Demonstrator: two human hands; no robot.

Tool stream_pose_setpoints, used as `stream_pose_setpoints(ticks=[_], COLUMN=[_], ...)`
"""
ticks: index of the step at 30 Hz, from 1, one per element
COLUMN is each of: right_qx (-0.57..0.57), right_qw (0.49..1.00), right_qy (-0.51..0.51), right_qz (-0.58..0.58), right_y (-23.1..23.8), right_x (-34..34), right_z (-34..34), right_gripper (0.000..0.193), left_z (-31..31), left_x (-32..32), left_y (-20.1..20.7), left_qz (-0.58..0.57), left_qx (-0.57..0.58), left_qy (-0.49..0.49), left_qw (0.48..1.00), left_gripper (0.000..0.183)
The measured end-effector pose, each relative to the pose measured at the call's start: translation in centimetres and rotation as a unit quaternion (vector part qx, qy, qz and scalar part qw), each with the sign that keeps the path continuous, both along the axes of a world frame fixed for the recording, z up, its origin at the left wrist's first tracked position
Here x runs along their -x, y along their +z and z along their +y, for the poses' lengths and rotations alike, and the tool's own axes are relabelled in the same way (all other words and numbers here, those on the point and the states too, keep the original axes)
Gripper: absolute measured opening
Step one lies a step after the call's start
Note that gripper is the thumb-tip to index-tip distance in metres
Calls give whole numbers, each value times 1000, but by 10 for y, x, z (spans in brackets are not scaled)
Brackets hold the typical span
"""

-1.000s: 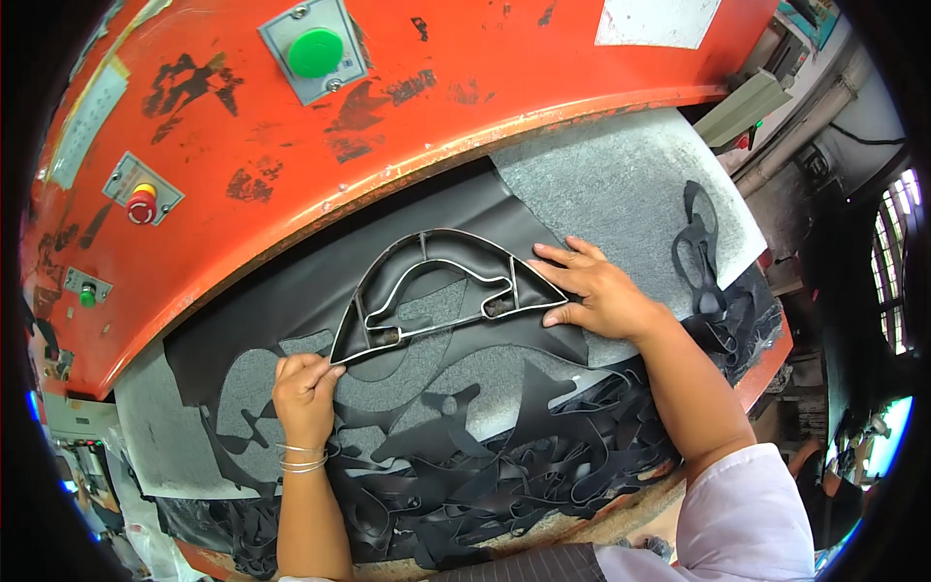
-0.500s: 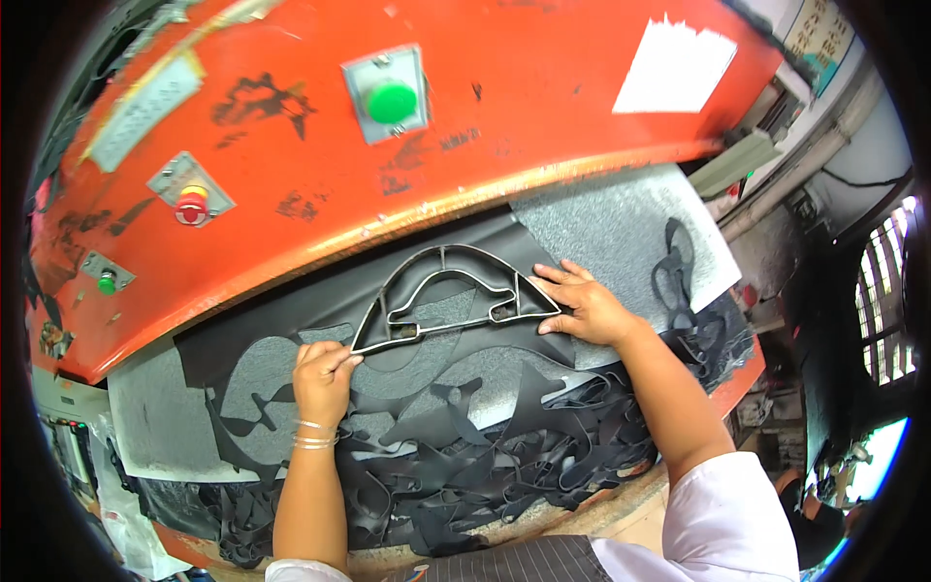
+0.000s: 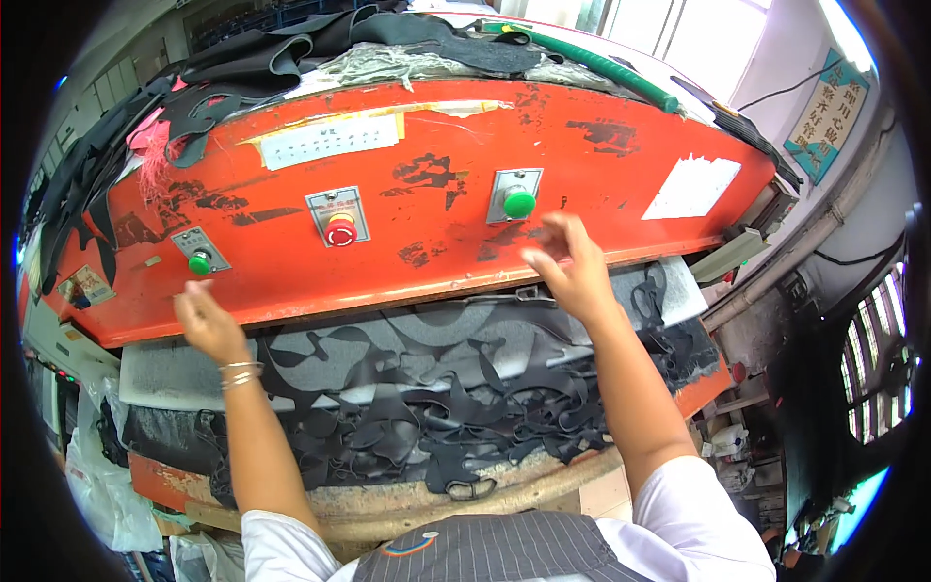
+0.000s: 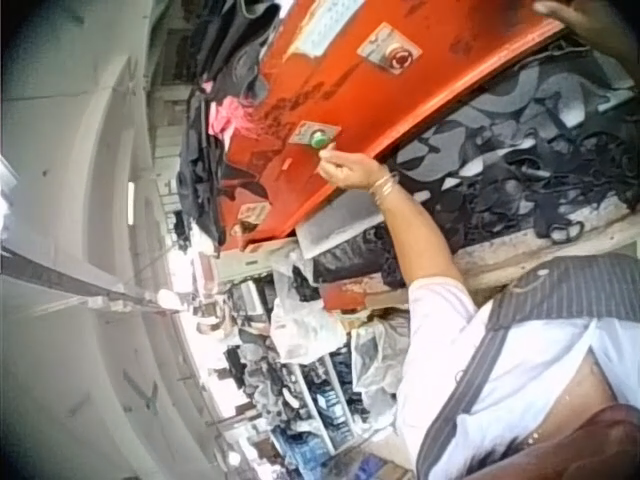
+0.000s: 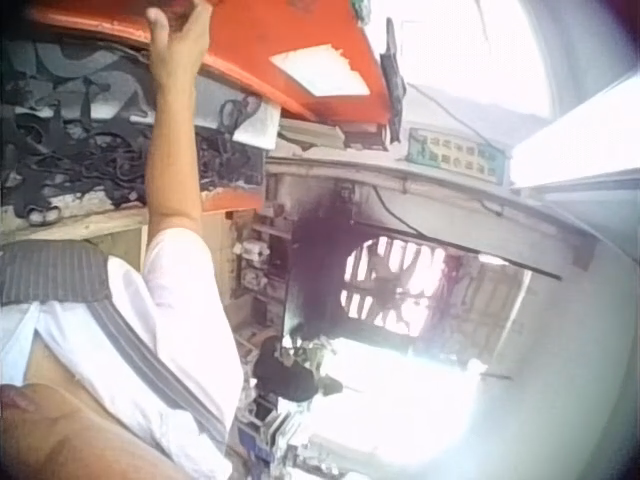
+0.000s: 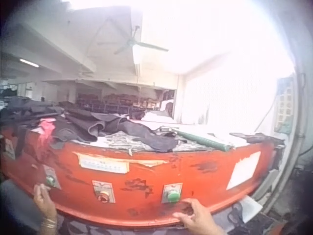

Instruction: Use a hydraulic press machine to cut shapes from a roll of black material using metal dies and a mallet.

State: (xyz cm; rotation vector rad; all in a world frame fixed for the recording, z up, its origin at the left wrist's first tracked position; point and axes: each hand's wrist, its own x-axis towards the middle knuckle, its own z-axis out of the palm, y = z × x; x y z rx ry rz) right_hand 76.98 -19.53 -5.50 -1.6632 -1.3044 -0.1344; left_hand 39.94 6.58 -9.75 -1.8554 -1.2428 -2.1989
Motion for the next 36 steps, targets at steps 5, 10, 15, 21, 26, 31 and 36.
stream_pose_setpoints(ticks=[5, 10, 15, 21, 26, 31, 36], right_qx=[-6, 135, 407, 329, 315, 401, 277], right_qw=[998, 990, 890, 921, 923, 875, 953], right_qy=[-62, -33, 197, 88, 99, 251, 112], right_qz=[-11, 34, -64, -189, -196, -101, -38], right_y=[22, -45, -104, -152, -140, -113, -66], right_x=[16, 60, 127, 169, 165, 133, 47], right_z=[25, -80, -187, -229, -226, -216, -129], right_gripper=[39, 42, 59, 51, 43, 45, 52], left_z=[-4, -130, -287, -338, -341, -342, -319], left_x=[53, 54, 63, 49, 45, 46, 42], left_y=[33, -31, -88, -97, -103, -99, -80], left_qz=[142, 233, 344, 408, 389, 378, 360], left_qx=[120, 182, 344, 275, 271, 293, 432], left_qy=[-108, -240, -387, -303, -276, -282, -356], left_qw=[977, 925, 784, 816, 836, 831, 746], left_gripper=[36, 34, 16, 15, 16, 18, 23])
